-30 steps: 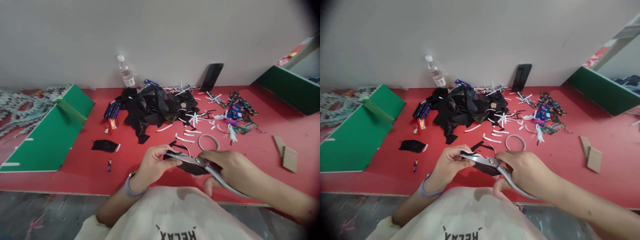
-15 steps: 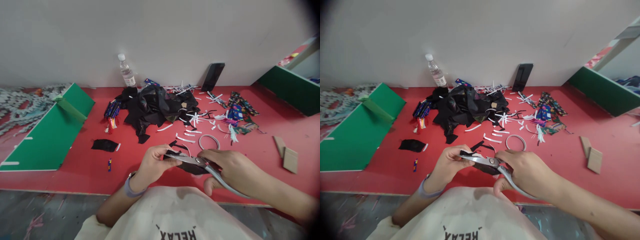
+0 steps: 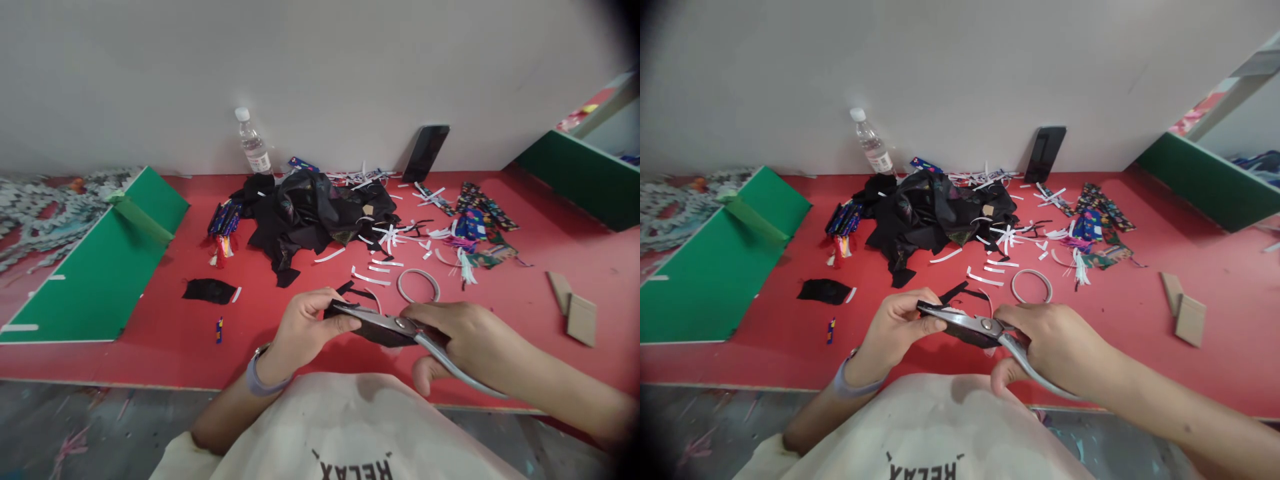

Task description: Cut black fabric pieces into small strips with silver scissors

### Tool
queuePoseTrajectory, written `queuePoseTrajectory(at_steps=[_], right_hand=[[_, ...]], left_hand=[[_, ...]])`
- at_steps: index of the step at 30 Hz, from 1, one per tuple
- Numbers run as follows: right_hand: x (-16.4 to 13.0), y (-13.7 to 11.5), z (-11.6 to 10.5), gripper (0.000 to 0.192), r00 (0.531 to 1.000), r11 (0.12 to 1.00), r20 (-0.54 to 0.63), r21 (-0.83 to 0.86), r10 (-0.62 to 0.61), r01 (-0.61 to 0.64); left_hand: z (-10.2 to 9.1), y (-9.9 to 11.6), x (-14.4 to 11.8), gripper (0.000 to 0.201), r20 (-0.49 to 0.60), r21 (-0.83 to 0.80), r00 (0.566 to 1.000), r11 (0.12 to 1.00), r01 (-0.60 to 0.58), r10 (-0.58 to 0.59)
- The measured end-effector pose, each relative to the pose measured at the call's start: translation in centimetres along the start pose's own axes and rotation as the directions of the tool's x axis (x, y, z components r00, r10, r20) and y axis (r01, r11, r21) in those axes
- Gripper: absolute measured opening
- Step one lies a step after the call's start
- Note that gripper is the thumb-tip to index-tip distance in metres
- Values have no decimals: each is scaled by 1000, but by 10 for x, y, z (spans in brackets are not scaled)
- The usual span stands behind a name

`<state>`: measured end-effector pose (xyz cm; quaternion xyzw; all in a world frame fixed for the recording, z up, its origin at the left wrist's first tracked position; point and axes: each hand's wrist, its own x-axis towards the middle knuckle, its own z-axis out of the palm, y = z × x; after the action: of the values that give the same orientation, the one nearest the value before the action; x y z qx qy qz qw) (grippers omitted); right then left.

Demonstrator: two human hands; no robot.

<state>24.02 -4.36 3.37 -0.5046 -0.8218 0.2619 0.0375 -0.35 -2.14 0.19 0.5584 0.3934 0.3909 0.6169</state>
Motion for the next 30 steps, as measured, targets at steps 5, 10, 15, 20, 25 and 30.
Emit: queuePoseTrajectory(at_steps=[5,10,15,20,25,30], right_hand=[[0,0,0,50,1000,1000,4,-16,1,-1],[1,0,1,53,999,999,-10,-40,-36,36],[3,-3,-1,61,1000,997,7,-70,-19,20],[4,-5,-1,57,1000,1000,7,-27,-12,12],[3,-3,0,54,1000,1000,5,-14,-14,14],[4,-4,-1,57,1000,1000,18,-17,-10,10]], left_hand=[[-1,-1,0,17,4,4,1000,1000,-10,10],[0,-3,1,15,0,18,1000,1000,-10,10],[3,-5,2,12,-13,-3,1000,1000,-4,4],[2,-3,2,12,-11,3,1000,1000,3,-3],[2,-2,1,14,2,24,1000,1000,-16,16],[2,-1,0,14,7,11,1000,1000,-25,25]])
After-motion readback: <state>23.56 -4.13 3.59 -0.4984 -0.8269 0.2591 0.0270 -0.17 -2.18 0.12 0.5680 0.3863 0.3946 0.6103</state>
